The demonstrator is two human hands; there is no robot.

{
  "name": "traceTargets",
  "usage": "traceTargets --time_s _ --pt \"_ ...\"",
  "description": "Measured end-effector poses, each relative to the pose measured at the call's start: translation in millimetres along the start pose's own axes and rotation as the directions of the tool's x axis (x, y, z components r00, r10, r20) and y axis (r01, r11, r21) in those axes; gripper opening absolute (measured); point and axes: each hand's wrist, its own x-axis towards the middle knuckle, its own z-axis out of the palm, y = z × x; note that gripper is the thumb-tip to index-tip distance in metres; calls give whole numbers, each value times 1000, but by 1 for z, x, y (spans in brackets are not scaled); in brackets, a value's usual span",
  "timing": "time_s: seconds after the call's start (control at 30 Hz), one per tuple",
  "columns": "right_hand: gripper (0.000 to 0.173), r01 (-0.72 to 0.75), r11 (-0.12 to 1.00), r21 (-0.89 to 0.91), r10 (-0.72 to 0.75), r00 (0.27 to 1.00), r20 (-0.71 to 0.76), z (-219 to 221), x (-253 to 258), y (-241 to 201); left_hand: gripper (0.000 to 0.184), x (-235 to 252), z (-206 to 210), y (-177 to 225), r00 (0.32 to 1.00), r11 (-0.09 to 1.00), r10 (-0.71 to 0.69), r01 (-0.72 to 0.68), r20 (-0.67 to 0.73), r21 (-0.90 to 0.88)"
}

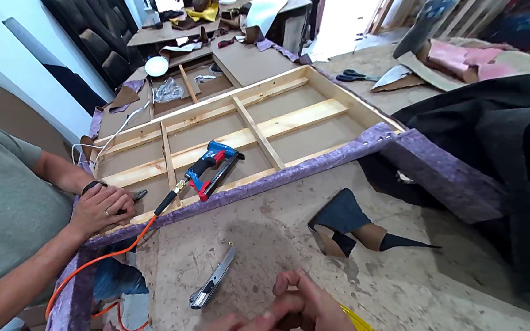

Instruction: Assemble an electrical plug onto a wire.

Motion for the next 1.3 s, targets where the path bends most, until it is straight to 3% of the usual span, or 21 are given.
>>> traceTargets --time_s 0.2,0.43,0.57,0.73,0.9,1.3 --pt "50 -28 983 180 48 993 -107 10 -10 13 20 -8 13 0 991 999 -47 48 -125 8" --pt "45 -103 954 280 156 973 -172 10 -20 12 18 -5 21 -1 992 998 10 -3 -124 63" --pt "42 -154 946 287 230 939 -255 14 -23 9 18 -4 26 -3 989 993 62 -48 -134 105" --pt "37 -159 864 478 358 861 -361 27 -27 16 17 -4 32 -8 983 993 61 -43 -171 110" --pt "36 -134 793 595 413 836 -362 31 -31 17 16 -4 34 -9 983 995 63 -50 -172 84" --pt "32 -118 793 598 389 853 -348 27 -35 9 10 -3 32 -10 970 986 163 -157 -179 47"
